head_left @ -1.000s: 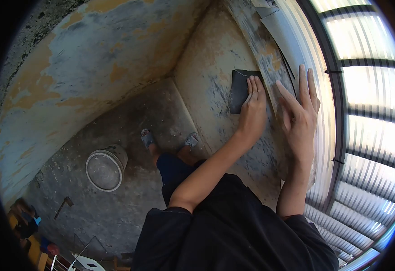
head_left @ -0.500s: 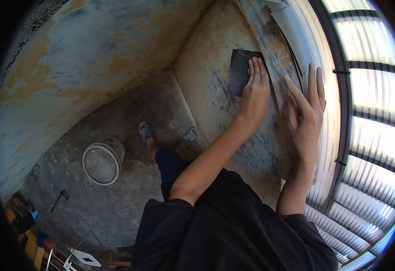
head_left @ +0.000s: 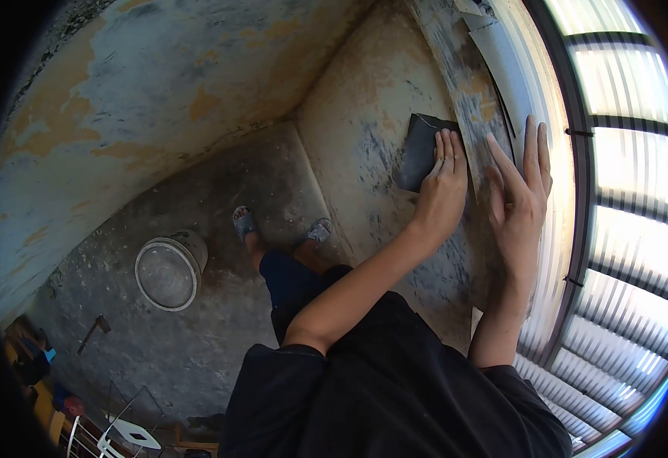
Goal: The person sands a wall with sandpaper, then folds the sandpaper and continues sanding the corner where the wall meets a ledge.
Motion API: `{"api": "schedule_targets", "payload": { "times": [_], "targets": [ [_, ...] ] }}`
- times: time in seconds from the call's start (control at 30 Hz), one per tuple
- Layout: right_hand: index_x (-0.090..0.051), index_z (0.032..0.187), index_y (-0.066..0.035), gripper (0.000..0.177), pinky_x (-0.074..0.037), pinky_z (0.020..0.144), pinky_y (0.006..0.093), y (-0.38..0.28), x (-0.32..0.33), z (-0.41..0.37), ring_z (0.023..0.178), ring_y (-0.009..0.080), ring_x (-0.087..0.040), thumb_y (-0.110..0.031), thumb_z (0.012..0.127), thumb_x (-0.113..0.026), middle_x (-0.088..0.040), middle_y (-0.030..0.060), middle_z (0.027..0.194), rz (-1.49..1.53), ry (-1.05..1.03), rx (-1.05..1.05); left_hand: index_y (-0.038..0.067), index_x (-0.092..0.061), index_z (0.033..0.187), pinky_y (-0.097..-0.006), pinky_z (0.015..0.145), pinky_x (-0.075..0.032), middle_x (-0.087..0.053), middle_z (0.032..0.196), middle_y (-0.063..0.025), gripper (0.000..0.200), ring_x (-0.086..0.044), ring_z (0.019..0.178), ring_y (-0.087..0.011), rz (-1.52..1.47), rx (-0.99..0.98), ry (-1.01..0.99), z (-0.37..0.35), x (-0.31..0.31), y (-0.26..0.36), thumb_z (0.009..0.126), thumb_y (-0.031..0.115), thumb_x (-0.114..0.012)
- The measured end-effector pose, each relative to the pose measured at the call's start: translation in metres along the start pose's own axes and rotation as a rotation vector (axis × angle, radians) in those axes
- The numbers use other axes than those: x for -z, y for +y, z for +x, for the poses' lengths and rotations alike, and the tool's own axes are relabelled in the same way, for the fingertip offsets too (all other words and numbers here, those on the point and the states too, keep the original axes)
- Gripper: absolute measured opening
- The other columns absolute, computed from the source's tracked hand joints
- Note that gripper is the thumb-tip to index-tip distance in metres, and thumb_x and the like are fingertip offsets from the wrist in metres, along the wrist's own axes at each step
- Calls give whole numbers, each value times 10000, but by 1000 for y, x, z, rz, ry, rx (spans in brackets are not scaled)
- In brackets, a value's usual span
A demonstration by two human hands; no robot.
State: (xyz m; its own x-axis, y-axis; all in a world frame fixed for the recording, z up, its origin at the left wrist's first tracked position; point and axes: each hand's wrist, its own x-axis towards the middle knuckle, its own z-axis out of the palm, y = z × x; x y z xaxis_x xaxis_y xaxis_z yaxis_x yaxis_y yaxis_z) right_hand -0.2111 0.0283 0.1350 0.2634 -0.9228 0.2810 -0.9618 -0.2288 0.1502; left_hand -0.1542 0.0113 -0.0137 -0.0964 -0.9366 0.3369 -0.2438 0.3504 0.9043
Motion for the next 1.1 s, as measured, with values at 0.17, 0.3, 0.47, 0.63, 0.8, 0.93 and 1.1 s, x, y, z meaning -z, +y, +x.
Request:
{"api": "schedule_targets", "payload": {
  "times": [0.17,0.3,0.47,0.63,0.8,0.93,1.1],
  "targets": [
    [-751,1373,-179,416,-299,1262,516,2,0,-4,1607,391,-304,-46,988,-668,-395,163,1708,-3,-16,6,-276,-258,1525,-455,1253,-375,-328,1553,-507,689,-321,1521,-578,44,-24,36,31,13,-16,912,-107,-524],
    [-766,1346,-216,437,-336,1232,512,2,-1,0,1593,393,-338,-43,955,-672,-407,160,1703,-10,30,25,-269,-257,1528,-472,1234,-397,-323,1551,-510,691,-320,1509,-590,-41,-32,41,-3,0,-6,904,-121,-514],
    [-763,1350,-213,443,-329,1242,518,4,-4,0,1591,396,-337,-36,954,-672,-403,163,1704,4,30,28,-279,-263,1519,-443,1248,-390,-328,1549,-512,685,-344,1511,-574,58,-2,31,24,4,-11,908,-105,-519],
    [-759,1359,-223,450,-329,1246,513,4,-2,-1,1593,398,-332,-35,958,-677,-398,155,1708,18,30,17,-288,-261,1514,-457,1264,-365,-334,1532,-526,689,-348,1506,-581,25,-47,17,-1,3,-3,905,-101,-521],
    [-758,1359,-227,451,-327,1249,512,2,-1,0,1593,398,-334,-38,957,-682,-404,157,1704,9,24,17,-285,-269,1513,-449,1278,-342,-345,1540,-510,695,-345,1516,-562,10,19,34,13,4,-2,889,-115,-523],
    [-758,1360,-226,450,-327,1246,515,4,-2,-1,1592,401,-334,-43,956,-683,-400,164,1705,4,39,39,-279,-238,1527,-484,1253,-363,-320,1527,-537,707,-334,1495,-597,-18,11,89,36,12,-16,880,-154,-495],
    [-749,1378,-198,427,-291,1271,513,2,-1,1,1609,390,-299,-41,989,-668,-390,167,1710,-4,-4,14,-275,-244,1527,-478,1238,-389,-327,1523,-536,724,-340,1498,-584,-109,16,36,-7,-2,4,864,-157,-510]
  ]
}}
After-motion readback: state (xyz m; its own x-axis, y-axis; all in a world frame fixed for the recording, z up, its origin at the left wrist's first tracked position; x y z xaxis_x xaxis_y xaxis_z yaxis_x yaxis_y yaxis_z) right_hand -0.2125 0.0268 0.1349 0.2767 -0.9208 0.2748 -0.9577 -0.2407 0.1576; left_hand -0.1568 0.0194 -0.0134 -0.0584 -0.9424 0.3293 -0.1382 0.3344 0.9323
